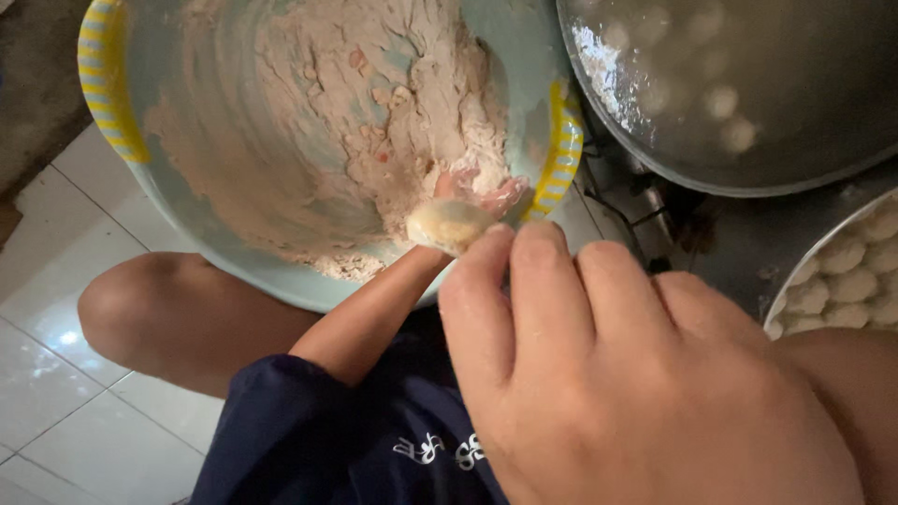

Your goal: The person sits on the floor with a large basin of minced meat paste on their lap. They scoop portions of paste with a small cup scoop, shape each portion into a ball by hand, and drop the balls into a water-filled basin beside them, repeating continuously.

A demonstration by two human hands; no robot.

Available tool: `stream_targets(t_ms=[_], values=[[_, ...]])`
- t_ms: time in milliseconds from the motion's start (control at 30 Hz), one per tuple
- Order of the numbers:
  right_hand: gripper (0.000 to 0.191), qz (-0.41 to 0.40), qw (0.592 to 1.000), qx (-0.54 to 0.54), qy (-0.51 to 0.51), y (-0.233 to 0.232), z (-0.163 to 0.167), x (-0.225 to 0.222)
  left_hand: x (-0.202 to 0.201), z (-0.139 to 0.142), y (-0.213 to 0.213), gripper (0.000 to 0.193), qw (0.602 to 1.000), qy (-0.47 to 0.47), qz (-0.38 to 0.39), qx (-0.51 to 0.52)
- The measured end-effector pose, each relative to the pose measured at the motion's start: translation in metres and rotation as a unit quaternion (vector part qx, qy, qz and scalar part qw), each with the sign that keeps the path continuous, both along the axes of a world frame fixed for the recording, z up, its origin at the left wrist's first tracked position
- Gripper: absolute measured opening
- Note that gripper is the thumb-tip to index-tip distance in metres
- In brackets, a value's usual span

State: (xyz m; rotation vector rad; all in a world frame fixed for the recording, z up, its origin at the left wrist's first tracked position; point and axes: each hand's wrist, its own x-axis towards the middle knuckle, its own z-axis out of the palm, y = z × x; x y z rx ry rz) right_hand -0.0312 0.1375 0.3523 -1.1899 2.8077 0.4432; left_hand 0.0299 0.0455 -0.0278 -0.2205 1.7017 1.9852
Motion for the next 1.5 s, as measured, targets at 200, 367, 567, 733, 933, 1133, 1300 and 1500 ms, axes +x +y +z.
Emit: stream_targets(t_ms=[200,367,567,733,933,1133,1300,1500], values=[[0.022,-0.102,0.990,-0.095,0.006,-0.025,-0.001,0.010,0.016,-0.014,0.000,0.025,0.999,-0.003,0.011,-0.033],[0.034,-0.156,0.926,-0.271,-0.212,0.025,-0.041,-0.016,0.006,0.009,-0.008,0.028,0.986,0.023,0.003,-0.165],[0.042,-0.308,0.824,-0.293,-0.373,0.070,-0.151,-0.010,-0.014,0.058,-0.004,0.030,0.951,0.166,0.093,-0.244],[0.050,-0.220,0.800,-0.407,-0.382,0.095,-0.205,0.019,-0.021,0.064,0.001,0.025,0.926,0.238,0.060,-0.288],[0.051,-0.387,0.518,-0.467,-0.604,0.105,-0.249,0.023,-0.012,0.040,0.003,0.027,0.934,0.219,0.005,-0.281],[0.037,-0.449,0.448,-0.534,-0.560,0.140,-0.264,0.013,0.004,-0.024,-0.003,0.036,0.884,0.157,-0.085,-0.432],[0.014,-0.501,0.578,-0.579,-0.282,0.230,-0.291,-0.032,0.028,-0.048,-0.050,0.055,0.915,0.010,-0.112,-0.388],[0.013,-0.443,0.846,-0.287,-0.076,0.320,-0.373,-0.055,0.014,-0.071,-0.100,0.063,0.824,0.161,-0.107,-0.533]])
